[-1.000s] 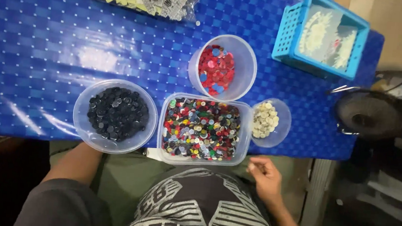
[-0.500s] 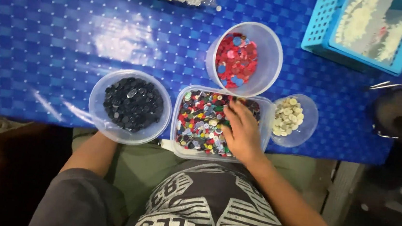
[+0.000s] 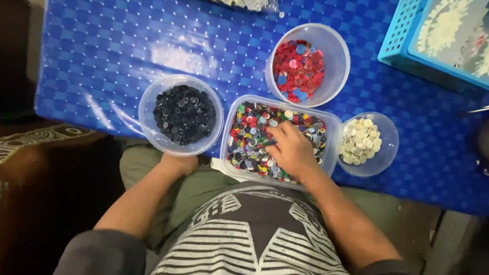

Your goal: Sorting a mixture of colored buttons from a central container into separate bowls for red, white, and black buttons.

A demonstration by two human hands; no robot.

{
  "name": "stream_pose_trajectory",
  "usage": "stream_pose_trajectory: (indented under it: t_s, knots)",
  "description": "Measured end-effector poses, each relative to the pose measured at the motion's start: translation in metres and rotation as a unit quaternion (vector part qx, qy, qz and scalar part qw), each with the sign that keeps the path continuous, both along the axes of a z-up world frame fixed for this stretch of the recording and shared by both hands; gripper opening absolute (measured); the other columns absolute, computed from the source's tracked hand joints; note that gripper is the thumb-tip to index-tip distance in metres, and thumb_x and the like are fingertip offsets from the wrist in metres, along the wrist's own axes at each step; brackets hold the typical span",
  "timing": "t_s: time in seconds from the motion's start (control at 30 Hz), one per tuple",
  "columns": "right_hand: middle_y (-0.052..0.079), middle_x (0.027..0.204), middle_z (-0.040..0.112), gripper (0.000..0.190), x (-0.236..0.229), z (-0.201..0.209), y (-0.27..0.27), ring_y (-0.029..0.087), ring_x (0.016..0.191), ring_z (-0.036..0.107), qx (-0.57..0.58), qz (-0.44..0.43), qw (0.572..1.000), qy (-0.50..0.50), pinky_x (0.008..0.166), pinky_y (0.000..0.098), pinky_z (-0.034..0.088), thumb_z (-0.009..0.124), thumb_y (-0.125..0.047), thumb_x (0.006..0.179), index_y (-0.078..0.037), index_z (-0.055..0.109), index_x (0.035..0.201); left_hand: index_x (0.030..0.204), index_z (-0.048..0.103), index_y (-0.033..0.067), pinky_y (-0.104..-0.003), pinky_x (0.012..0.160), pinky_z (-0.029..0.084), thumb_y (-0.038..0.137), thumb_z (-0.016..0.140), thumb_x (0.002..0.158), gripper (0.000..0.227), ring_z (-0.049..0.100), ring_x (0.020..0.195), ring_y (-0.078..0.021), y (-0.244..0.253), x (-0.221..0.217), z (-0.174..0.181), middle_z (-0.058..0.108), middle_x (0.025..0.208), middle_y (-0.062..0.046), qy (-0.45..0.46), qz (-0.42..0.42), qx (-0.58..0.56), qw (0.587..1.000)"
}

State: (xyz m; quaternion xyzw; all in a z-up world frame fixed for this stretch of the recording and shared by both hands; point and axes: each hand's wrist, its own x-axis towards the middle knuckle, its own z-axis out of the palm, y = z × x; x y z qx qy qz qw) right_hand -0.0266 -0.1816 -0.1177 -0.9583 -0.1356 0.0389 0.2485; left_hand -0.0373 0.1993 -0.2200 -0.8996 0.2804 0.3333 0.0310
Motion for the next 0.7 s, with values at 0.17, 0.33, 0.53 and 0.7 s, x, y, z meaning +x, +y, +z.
stream_pose_trajectory:
  t_s: [0.17,0.33,0.53,0.7]
  knots:
    - [0.002,0.106,0.072,0.027,-0.004,0.071,-0.010,0.029,0.106,0.071,0.135,-0.151,0.957,0.206,0.092,0.0409,0.055,0.076,-0.026,0.086,-0.027,0.077,0.113,0.107,0.072,0.0222,-0.053,0.096,0.049,0.060,0.062,0.081,0.047,0.065,0.114,-0.0291,-0.008,-0.022,0.053,0.070,0.113,-0.005,0.012,0.034,0.013,0.999]
    - [0.007,0.095,0.075,0.026,-0.028,0.072,-0.025,0.014,0.088,0.066,0.404,-0.328,0.814,0.257,0.080,0.0285,0.055,0.068,-0.010,0.092,-0.015,0.076,0.116,0.114,0.074,0.0298,-0.044,0.087,0.057,0.074,0.049,0.090,0.057,0.073,0.103,-0.0255,-0.075,-0.006,0.203,0.076,0.102,0.000,0.060,0.168,-0.008,0.984]
    - [0.015,0.124,0.074,0.038,-0.044,0.071,-0.036,0.026,0.103,0.075,0.749,-0.296,0.522,0.282,0.089,0.0449,0.065,0.058,-0.033,0.102,-0.009,0.066,0.131,0.125,0.074,0.0221,-0.039,0.090,0.058,0.038,0.069,0.093,0.036,0.071,0.110,-0.0262,-0.161,0.010,0.205,0.076,0.116,-0.007,0.210,0.436,-0.368,0.794]
    - [0.015,0.131,0.071,0.045,-0.041,0.089,-0.030,0.025,0.118,0.069,0.771,-0.288,0.491,0.285,0.102,0.0465,0.059,0.055,-0.034,0.103,-0.006,0.063,0.137,0.131,0.061,-0.0019,-0.044,0.079,0.064,0.043,0.062,0.100,0.055,0.074,0.095,-0.0335,-0.225,0.022,0.177,0.070,0.114,-0.026,0.400,0.582,-0.481,0.519]
